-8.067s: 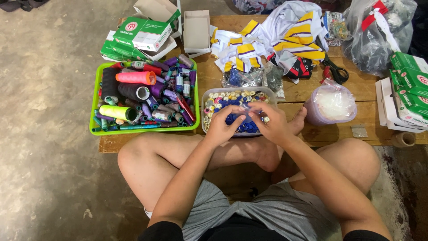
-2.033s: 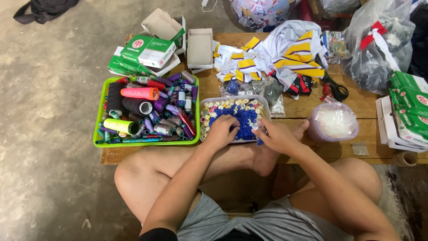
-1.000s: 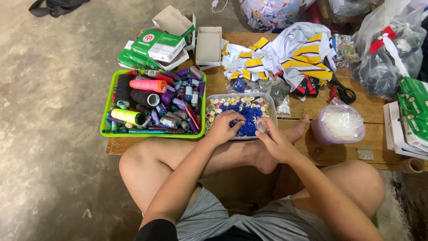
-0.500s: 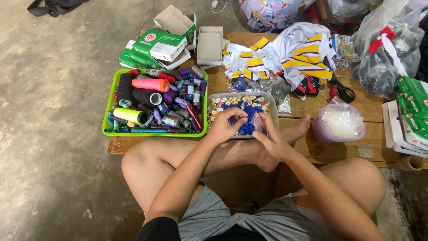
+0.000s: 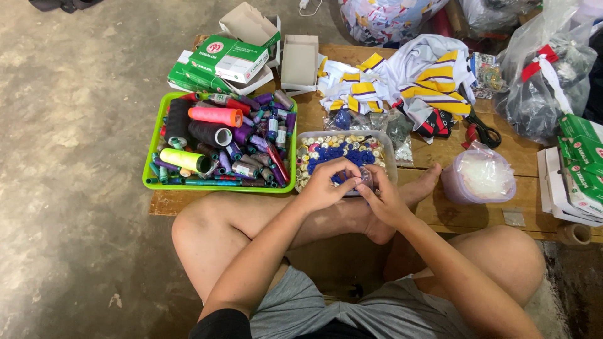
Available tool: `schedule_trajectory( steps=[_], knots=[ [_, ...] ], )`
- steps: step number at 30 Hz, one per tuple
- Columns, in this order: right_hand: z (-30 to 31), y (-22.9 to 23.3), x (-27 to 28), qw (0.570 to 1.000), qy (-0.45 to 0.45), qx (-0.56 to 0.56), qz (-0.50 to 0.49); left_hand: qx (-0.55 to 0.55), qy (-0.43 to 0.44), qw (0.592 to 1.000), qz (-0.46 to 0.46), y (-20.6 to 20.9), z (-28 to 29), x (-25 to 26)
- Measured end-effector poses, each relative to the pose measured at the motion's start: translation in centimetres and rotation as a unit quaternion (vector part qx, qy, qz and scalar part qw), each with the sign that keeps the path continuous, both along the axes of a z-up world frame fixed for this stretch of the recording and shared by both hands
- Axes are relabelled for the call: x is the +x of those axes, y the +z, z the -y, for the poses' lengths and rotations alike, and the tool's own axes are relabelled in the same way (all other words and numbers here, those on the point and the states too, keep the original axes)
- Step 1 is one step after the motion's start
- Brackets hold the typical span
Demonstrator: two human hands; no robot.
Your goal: The person sits on the floor and sorts blue plastic bottle caps from a mixed container into a small clear plastic bag. They repeatedly pick caps from the container and place them into the bag.
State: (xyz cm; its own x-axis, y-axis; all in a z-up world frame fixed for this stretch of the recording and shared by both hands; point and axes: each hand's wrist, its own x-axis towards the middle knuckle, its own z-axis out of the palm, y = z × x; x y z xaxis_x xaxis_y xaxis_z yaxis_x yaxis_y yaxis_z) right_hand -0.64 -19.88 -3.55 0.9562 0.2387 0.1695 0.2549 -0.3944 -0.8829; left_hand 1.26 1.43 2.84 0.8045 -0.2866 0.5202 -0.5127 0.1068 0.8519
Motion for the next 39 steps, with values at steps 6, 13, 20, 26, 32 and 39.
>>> schedule_trajectory(
  steps=[6, 13, 20, 26, 32, 39],
  knots=[
    [-0.9, 0.7, -0.7, 0.999, 0.011, -0.041, 0.011, 0.009, 0.042, 0.999, 0.004, -0.2, 0.2, 0.2],
    [-0.8, 0.9, -0.7, 0.999, 0.001, -0.048, 0.013, 0.029, 0.05, 0.998, -0.009, -0.4, 0.4, -0.2],
    [-1.3, 1.7, -1.2, 0.997, -0.005, -0.072, 0.009, 0.083, 0.05, 0.995, -0.006, -0.3, 0.2, -0.3],
    [-1.4, 2.3, -1.2, 0.997, -0.011, -0.07, 0.02, 0.106, 0.055, 0.993, 0.0, -0.2, -0.4, -0.2],
    [-1.6, 3.2, -1.6, 0.998, -0.018, -0.063, 0.022, 0.132, 0.015, 0.991, 0.024, 0.3, -0.8, -0.6],
    [-1.4, 3.5, -1.5, 0.998, -0.02, -0.062, 0.016, 0.115, 0.046, 0.991, 0.053, -1.4, -0.2, 0.2]
  ],
)
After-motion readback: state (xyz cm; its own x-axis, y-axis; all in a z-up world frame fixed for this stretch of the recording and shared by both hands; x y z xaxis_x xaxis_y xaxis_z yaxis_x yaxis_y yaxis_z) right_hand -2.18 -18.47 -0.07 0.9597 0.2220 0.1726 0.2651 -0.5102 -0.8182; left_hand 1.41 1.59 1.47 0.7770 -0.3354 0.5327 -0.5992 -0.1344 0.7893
